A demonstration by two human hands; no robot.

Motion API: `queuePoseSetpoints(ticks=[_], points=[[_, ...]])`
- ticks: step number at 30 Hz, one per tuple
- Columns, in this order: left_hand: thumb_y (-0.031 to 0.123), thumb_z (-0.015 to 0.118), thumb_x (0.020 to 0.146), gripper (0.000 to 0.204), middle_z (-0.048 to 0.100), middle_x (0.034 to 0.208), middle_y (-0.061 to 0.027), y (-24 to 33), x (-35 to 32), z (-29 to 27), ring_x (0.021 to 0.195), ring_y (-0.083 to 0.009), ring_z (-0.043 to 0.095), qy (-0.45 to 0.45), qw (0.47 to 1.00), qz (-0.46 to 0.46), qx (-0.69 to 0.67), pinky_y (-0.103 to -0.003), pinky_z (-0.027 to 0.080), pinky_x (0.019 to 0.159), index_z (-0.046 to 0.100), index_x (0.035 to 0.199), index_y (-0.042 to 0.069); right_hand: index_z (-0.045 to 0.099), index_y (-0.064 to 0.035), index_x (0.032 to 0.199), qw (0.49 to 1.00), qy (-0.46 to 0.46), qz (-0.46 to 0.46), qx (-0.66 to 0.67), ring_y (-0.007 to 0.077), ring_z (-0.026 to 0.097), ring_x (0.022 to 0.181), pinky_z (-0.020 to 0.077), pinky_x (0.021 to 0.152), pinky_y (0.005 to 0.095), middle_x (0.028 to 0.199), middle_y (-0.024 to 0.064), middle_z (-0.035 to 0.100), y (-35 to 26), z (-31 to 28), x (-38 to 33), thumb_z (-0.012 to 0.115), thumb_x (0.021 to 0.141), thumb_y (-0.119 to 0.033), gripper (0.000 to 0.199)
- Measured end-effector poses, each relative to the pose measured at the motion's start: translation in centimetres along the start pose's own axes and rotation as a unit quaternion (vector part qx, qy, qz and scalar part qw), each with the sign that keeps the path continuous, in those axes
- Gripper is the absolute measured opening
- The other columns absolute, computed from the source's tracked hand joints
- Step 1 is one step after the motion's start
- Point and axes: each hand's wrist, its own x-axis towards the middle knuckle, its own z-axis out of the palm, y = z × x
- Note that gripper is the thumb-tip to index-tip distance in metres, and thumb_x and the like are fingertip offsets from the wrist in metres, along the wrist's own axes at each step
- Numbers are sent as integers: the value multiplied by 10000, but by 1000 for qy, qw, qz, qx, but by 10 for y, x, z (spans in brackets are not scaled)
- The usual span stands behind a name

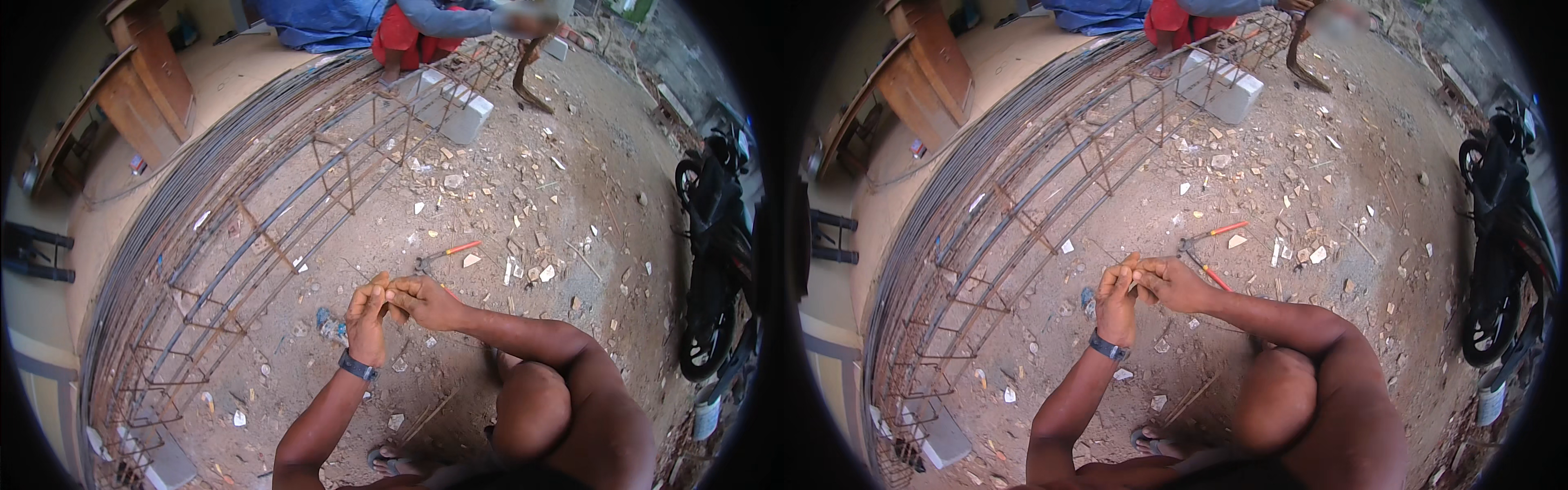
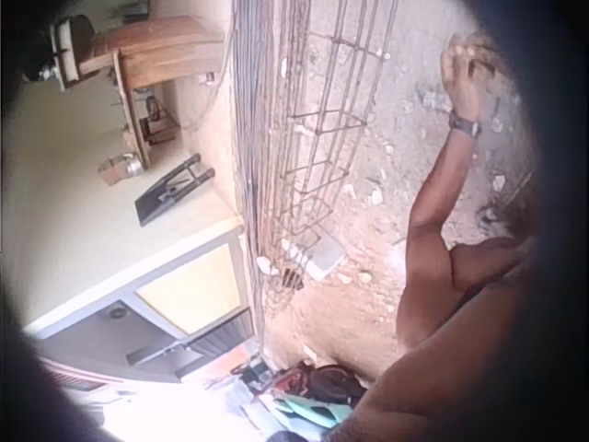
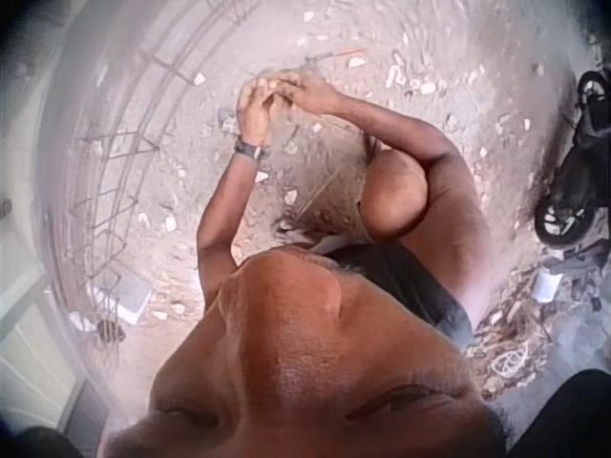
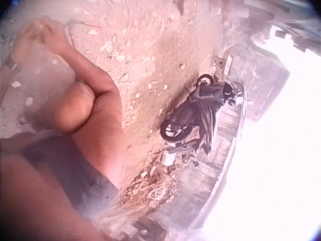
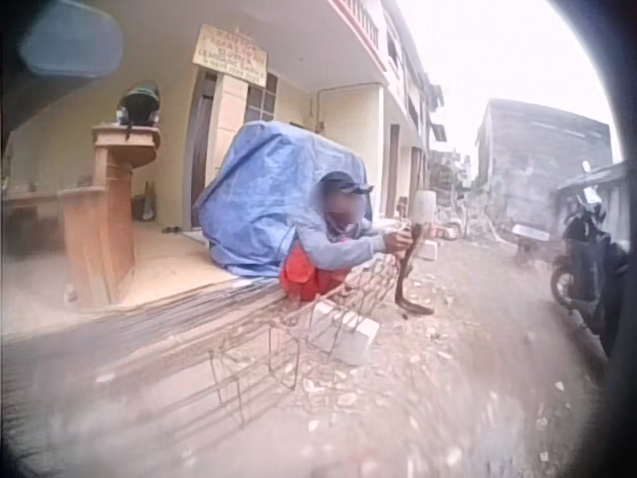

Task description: The person is assembling a rebar structure by tying metal rods together using pliers and wire. They repeatedly pick up wire, wrap it around intersections, and twist it to secure the joints.

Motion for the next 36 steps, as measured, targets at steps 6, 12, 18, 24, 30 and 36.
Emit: queuePoseSetpoints(ticks=[6,12,18,24,30,36], points=[[228,669,952,499,614,1283,-128,52,90,74,1067,-215,617,-69,920,96,373,-360,500,917,501,1373,20,676,-32,1080,922,256,-171,-234,272,668,776,525,726,398,870,124,709,13,-143,31,546,1004,-199,224],[140,611,918,415,655,1148,-207,71,235,114,1014,-427,616,36,583,423,693,-487,503,896,566,1309,10,666,-68,1038,898,286,-110,-317,442,659,806,523,737,527,842,241,680,29,-204,126,548,965,-234,216],[159,528,1000,286,720,1056,-131,77,307,95,918,-214,690,30,871,-4,490,-326,545,820,646,1188,-21,645,-45,1004,899,310,-218,-219,460,642,743,502,674,551,784,241,671,11,-203,189,547,970,-221,205],[48,600,969,208,721,977,-87,58,290,126,872,-129,684,79,826,190,524,-263,533,780,672,1136,-54,621,-23,914,930,283,-165,169,210,607,536,492,530,373,704,112,659,9,-188,197,598,988,-207,200],[57,614,972,174,715,977,-127,53,285,125,886,-180,701,175,871,243,389,-286,566,796,656,1088,-66,616,-73,923,728,89,32,679,77,493,533,422,485,212,707,-20,566,-21,-177,203,563,1026,-215,183],[63,605,984,185,704,1096,-162,44,261,147,949,-196,700,179,863,268,389,-295,558,870,646,1112,-65,636,-63,1067,672,56,13,738,62,491,582,408,489,211,748,-29,556,-26,-177,181,564,1027,-223,180]])
